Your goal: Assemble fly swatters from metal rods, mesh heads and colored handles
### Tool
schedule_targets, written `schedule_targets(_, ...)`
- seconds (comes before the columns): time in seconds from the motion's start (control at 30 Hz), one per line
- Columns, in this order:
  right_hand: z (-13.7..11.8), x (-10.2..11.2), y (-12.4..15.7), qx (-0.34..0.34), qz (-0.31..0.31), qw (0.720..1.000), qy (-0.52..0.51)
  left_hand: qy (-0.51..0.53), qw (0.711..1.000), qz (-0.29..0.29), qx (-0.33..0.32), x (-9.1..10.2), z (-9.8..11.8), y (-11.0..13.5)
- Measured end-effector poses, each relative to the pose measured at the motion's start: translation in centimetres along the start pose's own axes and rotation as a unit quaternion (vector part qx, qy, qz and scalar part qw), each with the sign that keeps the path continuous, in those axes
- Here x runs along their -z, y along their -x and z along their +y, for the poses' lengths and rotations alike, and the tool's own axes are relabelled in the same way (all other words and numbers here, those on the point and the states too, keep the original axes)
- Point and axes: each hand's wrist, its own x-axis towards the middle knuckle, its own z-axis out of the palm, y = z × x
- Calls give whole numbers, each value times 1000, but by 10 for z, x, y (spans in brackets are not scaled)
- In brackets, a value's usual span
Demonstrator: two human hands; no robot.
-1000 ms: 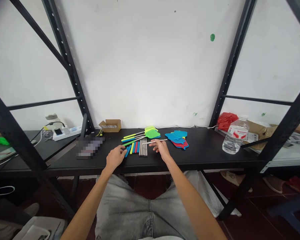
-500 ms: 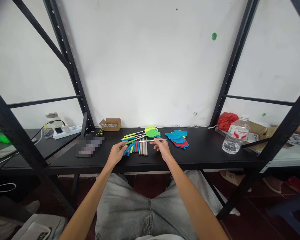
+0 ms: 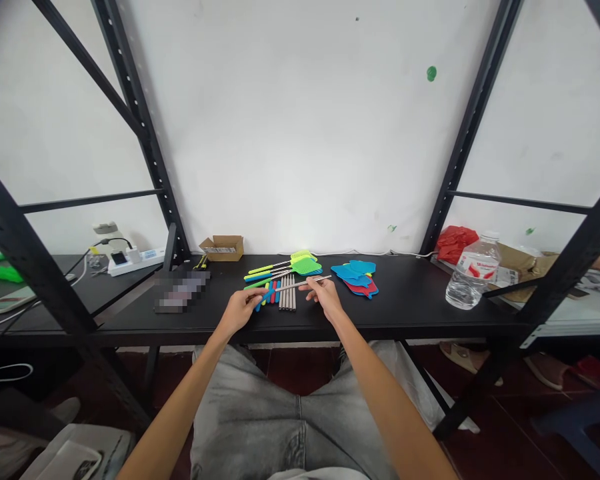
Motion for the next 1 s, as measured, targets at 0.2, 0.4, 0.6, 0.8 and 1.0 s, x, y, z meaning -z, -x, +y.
schedule_targets(0.2,-1,-1,1,3,-3,1000,2,-12,1000,-2,-4,1,7,3)
schedule_targets(0.4,1,1,1,22,-13,999,23,-24,999,18,-14,2,8,5)
schedule_targets(0.6,3,0,2,31,-21,998,40,-24,999,29,-18,1,9,5)
schedule_targets(0.8,-3,-5,9,71,-94,987,111,-50,998,-3,-46,-1,16,9)
schedule_targets(1.0,-5,-10,12,63,-185,975,110,-25,996,-7,-88,-3,17,12)
